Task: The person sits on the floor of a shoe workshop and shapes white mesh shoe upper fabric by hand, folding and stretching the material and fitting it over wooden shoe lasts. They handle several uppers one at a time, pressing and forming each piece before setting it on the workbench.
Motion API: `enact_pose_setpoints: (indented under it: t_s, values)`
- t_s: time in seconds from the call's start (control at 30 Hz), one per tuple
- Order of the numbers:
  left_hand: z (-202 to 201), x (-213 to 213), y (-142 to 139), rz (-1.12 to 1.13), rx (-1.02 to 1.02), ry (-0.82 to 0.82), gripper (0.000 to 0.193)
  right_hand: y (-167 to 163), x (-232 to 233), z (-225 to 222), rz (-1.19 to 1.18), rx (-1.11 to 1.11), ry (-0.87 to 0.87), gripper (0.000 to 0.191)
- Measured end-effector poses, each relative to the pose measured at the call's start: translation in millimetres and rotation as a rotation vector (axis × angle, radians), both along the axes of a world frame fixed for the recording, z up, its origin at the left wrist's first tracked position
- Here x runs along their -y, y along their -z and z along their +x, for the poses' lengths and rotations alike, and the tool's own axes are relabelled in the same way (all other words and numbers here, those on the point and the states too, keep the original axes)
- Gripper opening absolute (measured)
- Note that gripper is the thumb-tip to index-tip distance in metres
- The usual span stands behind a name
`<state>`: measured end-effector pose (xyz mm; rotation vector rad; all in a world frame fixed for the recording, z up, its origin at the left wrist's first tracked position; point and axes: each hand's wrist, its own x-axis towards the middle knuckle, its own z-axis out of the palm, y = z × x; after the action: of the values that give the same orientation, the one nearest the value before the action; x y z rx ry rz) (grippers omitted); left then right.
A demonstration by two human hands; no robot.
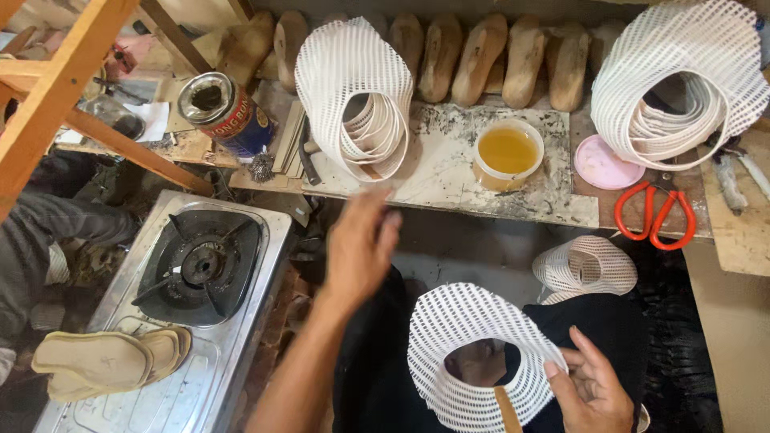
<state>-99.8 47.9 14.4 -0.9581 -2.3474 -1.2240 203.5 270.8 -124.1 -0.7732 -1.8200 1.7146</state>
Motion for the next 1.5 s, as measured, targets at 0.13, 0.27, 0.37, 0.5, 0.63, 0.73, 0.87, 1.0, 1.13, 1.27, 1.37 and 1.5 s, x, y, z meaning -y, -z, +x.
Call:
enact_pose_setpoints:
  t_s: [0.13, 0.27, 0.37, 0.5, 0.63, 0.73, 0.87, 1.0, 1.13, 1.27, 1.37, 1.5]
  values:
    - [59.0, -7.0, 63.2, 0.077, 0.846, 0.511, 0.048, -18.7, 4.9, -7.8, -0.016, 0.107, 0.019, 0.068]
    - [130.2, -13.4, 110.6, 0.243, 1.706, 0.882, 0.059, -45.6, 21.7, -32.7, -0.114, -0.019, -0.190, 0.067]
    - [158.4, -3.4, 129.3, 0.436, 1.702, 0.911, 0.041, -71.3, 24.6, -61.0, -0.098, 0.074, -0.430, 0.066]
    - [156.3, 22.0, 132.2, 0.475, 1.680, 0.376, 0.029, -115.4, -6.0, -104.7, 0.291, 0.261, -0.516, 0.051]
    - [140.1, 43.6, 124.6, 0.574, 1.687, 0.229, 0.028, -142.0, -45.0, -167.3, 0.887, 0.044, -0.385, 0.035]
    - [142.3, 45.4, 122.4, 0.583, 1.484, 0.320, 0.017, -150.3, -65.5, -217.4, 1.119, 0.036, -0.323, 0.040]
    - [148.6, 47.5, 125.8, 0.528, 1.499, 0.234, 0.019, -153.8, -82.2, -261.4, 1.344, 0.105, -0.358, 0.059]
    - [142.9, 54.7, 125.3, 0.143, 1.497, -0.031, 0.031, -149.0, -92.1, -265.8, 1.358, 0.142, -0.385, 0.051]
    - [143.3, 61.1, 105.0, 0.413, 1.417, -0.067, 0.032, -142.9, -90.7, -246.2, 1.313, 0.023, -0.330, 0.050]
    - [126.3, 63.9, 76.1, 0.290, 1.272, 0.070, 0.041, -148.9, -68.5, -216.9, 1.012, -0.027, -0.419, 0.019]
    - [117.4, 54.8, 61.2, 0.459, 1.449, 0.154, 0.028, -153.0, -35.3, -170.8, 0.829, -0.076, -0.567, 0.019]
    - [112.5, 42.1, 49.5, 0.490, 1.522, 0.232, 0.032, -139.8, 10.9, -129.3, 0.677, -0.039, -0.759, 0.044]
